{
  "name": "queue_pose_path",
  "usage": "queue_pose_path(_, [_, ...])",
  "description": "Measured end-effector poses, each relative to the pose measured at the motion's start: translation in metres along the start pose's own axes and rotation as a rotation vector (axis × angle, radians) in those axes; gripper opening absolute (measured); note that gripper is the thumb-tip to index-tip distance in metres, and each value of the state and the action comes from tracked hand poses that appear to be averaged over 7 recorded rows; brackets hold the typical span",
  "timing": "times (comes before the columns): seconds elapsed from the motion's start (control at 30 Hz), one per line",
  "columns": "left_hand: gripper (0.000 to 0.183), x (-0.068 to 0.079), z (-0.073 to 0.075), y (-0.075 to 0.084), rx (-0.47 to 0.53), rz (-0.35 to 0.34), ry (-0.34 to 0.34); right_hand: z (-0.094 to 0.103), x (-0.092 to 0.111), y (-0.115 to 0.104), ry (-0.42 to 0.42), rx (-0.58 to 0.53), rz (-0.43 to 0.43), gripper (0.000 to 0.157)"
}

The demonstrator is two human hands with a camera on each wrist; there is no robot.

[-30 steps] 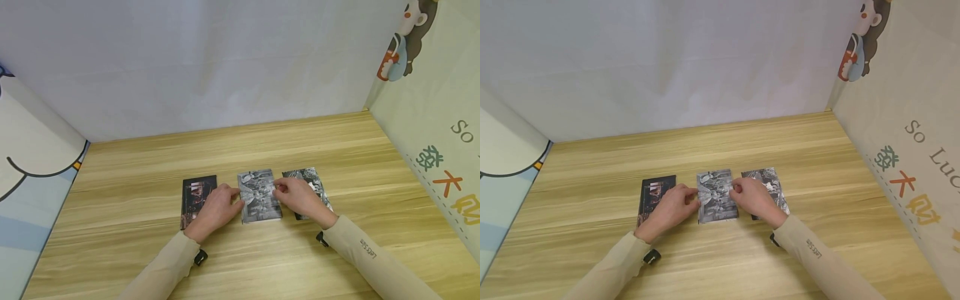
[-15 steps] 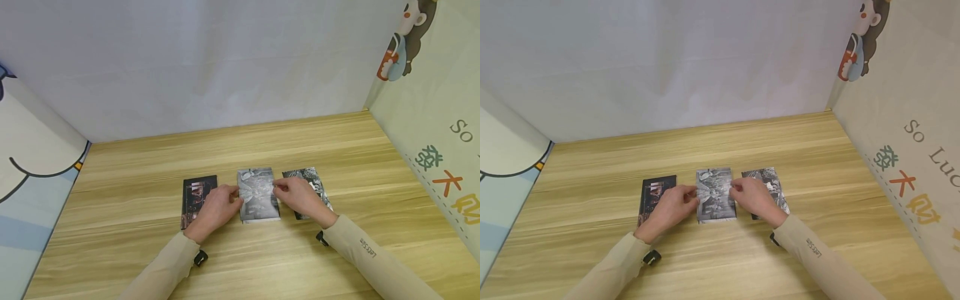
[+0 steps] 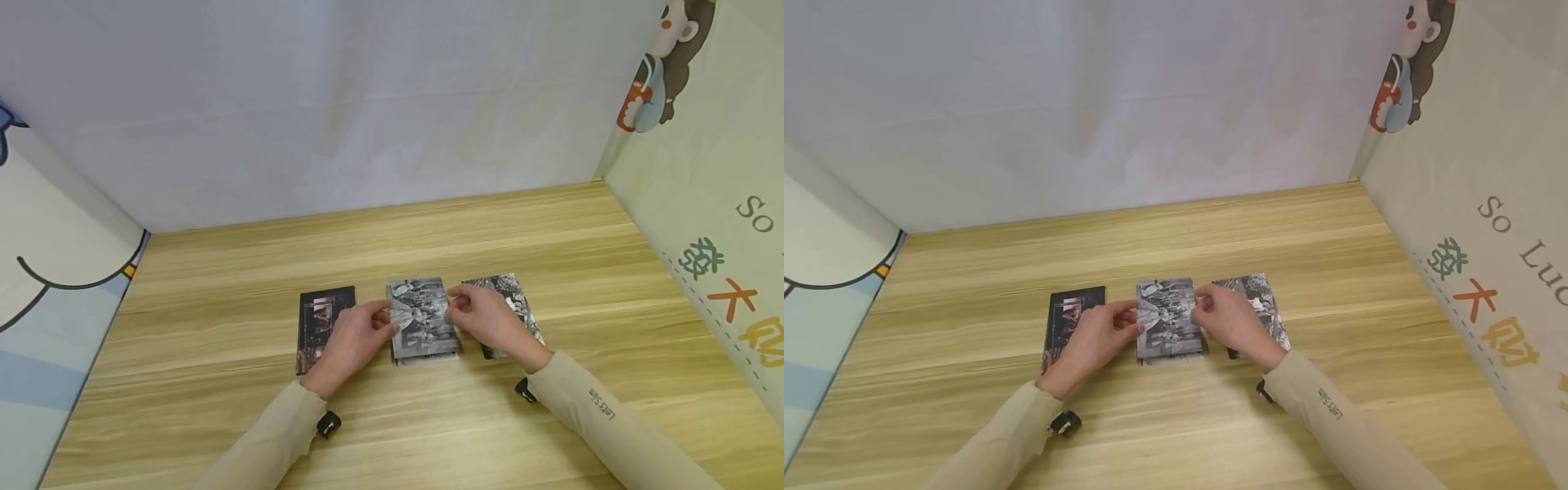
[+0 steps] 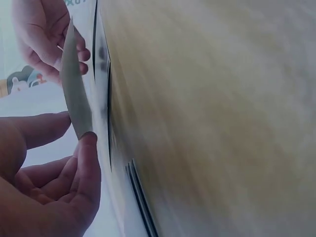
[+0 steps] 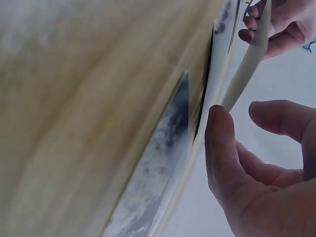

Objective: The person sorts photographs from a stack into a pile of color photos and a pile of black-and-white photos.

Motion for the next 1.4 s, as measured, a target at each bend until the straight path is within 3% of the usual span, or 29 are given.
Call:
queue_pose_path(0.33, [0.054, -0.001, -0.004, 0.003, 0.116, 0.002, 0.029, 0.006, 0.002, 0.004, 0.046, -0.095, -0.031, 0.055])
queue_pose_path(0.6, [0.057, -0.002, -0.007, 0.008, 0.216, -0.012, 0.022, 0.010, 0.005, 0.009, 0.040, -0.198, -0.038, 0.053])
queue_pose_path(0.97, [0.056, -0.005, -0.016, 0.016, 0.281, -0.031, 0.031, 0.021, 0.013, 0.013, 0.082, -0.206, -0.024, 0.051])
queue_pose_path(1.2, [0.056, -0.007, -0.024, 0.026, 0.300, -0.031, 0.032, 0.029, 0.018, 0.018, 0.099, -0.158, -0.045, 0.052])
queue_pose_path(1.4, [0.056, -0.009, -0.030, 0.035, 0.340, -0.047, 0.016, 0.040, 0.024, 0.022, 0.134, -0.127, -0.014, 0.051])
Point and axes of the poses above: each hand's wrist, its own x-axis away from the middle knuckle, its own z-axis out of the back of the hand, y = z × x, the point moved 3 cm from there along -x, towards the middle knuckle, and after that the axes turned 3 degrees about x, right-handed, at the moved point
